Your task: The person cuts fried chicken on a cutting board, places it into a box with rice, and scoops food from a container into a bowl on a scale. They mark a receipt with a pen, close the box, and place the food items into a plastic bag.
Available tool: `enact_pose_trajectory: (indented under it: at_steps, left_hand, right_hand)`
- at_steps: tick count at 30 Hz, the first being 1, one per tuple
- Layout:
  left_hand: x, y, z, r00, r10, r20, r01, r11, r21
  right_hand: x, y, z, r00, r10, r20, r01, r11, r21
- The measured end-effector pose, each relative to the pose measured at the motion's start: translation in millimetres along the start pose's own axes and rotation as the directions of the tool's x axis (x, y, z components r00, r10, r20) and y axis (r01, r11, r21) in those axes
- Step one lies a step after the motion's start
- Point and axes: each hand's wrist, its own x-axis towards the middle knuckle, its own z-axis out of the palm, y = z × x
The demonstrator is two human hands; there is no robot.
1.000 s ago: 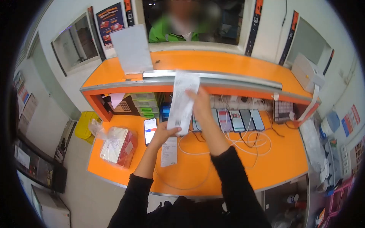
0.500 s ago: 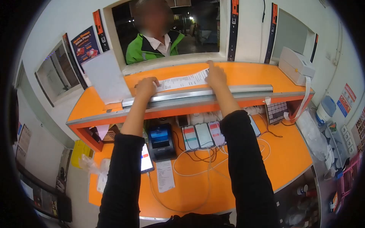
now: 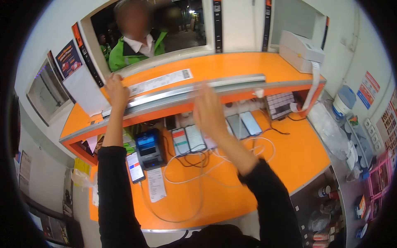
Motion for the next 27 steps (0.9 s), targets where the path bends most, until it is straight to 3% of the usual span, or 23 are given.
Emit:
enact_pose_trajectory:
  at_steps: [1, 2, 3, 4, 5, 6, 7, 8, 9, 10, 11, 12, 13, 14, 15, 16, 17, 21, 24, 25, 27]
  left_hand:
    - [0.9, 0.7, -7.7, 0.999, 0.011, -0.035, -0.012, 1.000, -0.025]
    - [1.4, 3.0, -15.2, 0.997, 0.023, -0.071, -0.027, 0.998, -0.054]
    - [-0.3, 1.5, -19.1, 0.979, 0.104, -0.178, -0.107, 0.994, -0.011]
    - [-10.0, 13.0, -18.5, 0.944, 0.179, -0.276, -0.180, 0.983, 0.021]
    - [-20.2, 47.0, -37.0, 0.974, 0.004, -0.228, -0.032, 0.992, -0.120]
    - [-34.5, 87.2, -54.4, 0.932, 0.046, -0.359, -0.132, 0.967, -0.219]
    - [-71.4, 138.2, -78.3, 0.940, 0.012, -0.340, -0.160, 0.898, -0.409]
    - [-105.7, 201.5, -119.8, 0.963, 0.040, -0.267, -0.154, 0.893, -0.423]
    - [-148.5, 261.7, -145.4, 0.961, 0.046, -0.274, -0.202, 0.793, -0.575]
    - [-215.6, 310.2, -136.3, 0.995, 0.084, -0.054, -0.093, 0.582, -0.808]
    - [-282.8, 358.3, -128.4, 0.976, 0.120, 0.181, 0.138, 0.302, -0.943]
    - [-350.5, 405.1, -121.8, 0.907, 0.147, 0.394, 0.386, 0.080, -0.919]
    - [-352.4, 478.0, -173.9, 0.805, 0.444, 0.394, 0.103, 0.548, -0.830]
    - [-394.3, 521.4, -173.9, 0.648, 0.584, 0.489, -0.042, 0.668, -0.743]
    - [-421.2, 555.9, -173.8, 0.581, 0.621, 0.526, -0.078, 0.686, -0.723]
    - [-439.6, 581.4, -172.7, 0.511, 0.645, 0.569, -0.112, 0.706, -0.699]
    - [-443.4, 594.4, -176.3, 0.512, 0.625, 0.589, -0.178, 0.748, -0.639]
    - [-454.5, 614.9, -166.4, 0.471, 0.588, 0.658, -0.340, 0.809, -0.480]
    - [-446.3, 618.9, -160.8, 0.434, 0.589, 0.682, -0.370, 0.806, -0.461]
    - [-447.4, 618.8, -161.3, 0.415, 0.591, 0.692, -0.367, 0.804, -0.468]
    - [-445.4, 616.1, -164.2, 0.361, 0.591, 0.721, -0.392, 0.798, -0.458]
  right_hand:
    - [-42.9, -16.5, -46.6, 0.994, 0.012, 0.110, -0.032, 0.983, 0.180]
    - [-101.1, -19.1, -90.9, 0.931, 0.083, 0.356, -0.123, 0.988, 0.092]
    - [-146.9, -14.9, -143.0, 0.913, -0.035, 0.407, 0.000, 0.996, 0.087]
    - [-215.1, -11.7, -190.1, 0.843, 0.155, 0.515, -0.224, 0.972, 0.074]
    - [-272.9, -9.6, -238.3, 0.807, 0.329, 0.491, -0.397, 0.917, 0.037]
    - [-330.6, -10.7, -293.2, 0.691, 0.527, 0.495, -0.567, 0.820, -0.081]
    - [-379.8, -16.1, -348.1, 0.530, 0.714, 0.457, -0.720, 0.663, -0.202]
    - [-412.6, -21.0, -400.6, 0.433, 0.808, 0.399, -0.783, 0.557, -0.278]
    - [-441.2, -26.7, -450.8, 0.335, 0.885, 0.322, -0.830, 0.439, -0.343]
    - [-466.3, -35.6, -492.0, 0.234, 0.941, 0.245, -0.867, 0.316, -0.385]
    - [-482.6, -38.4, -521.8, 0.146, 0.976, 0.161, -0.895, 0.199, -0.399]
    - [-492.9, -27.1, -545.3, 0.072, 0.991, 0.110, -0.912, 0.110, -0.395]
    - [-503.4, -9.7, -561.5, 0.016, 0.996, 0.084, -0.921, 0.047, -0.386]
    - [-519.0, 12.8, -567.9, 0.112, 0.992, 0.058, -0.918, 0.126, -0.376]
    - [-525.1, 37.5, -569.9, 0.216, 0.975, 0.046, -0.905, 0.218, -0.366]
    - [-506.3, 63.0, -569.3, 0.186, 0.981, 0.059, -0.932, 0.195, -0.306]
    - [-490.8, 85.7, -573.5, 0.206, 0.972, 0.111, -0.920, 0.231, -0.318]
    - [-459.8, 206.9, -543.4, 0.460, 0.846, 0.271, -0.824, 0.520, -0.225]
    - [-437.9, 318.8, -504.4, 0.639, 0.738, 0.215, -0.727, 0.672, -0.144]
    - [-425.3, 358.7, -493.4, 0.581, 0.771, 0.259, -0.756, 0.630, -0.177]
    - [-411.3, 447.4, -457.1, 0.612, 0.750, 0.253, -0.681, 0.661, -0.314]
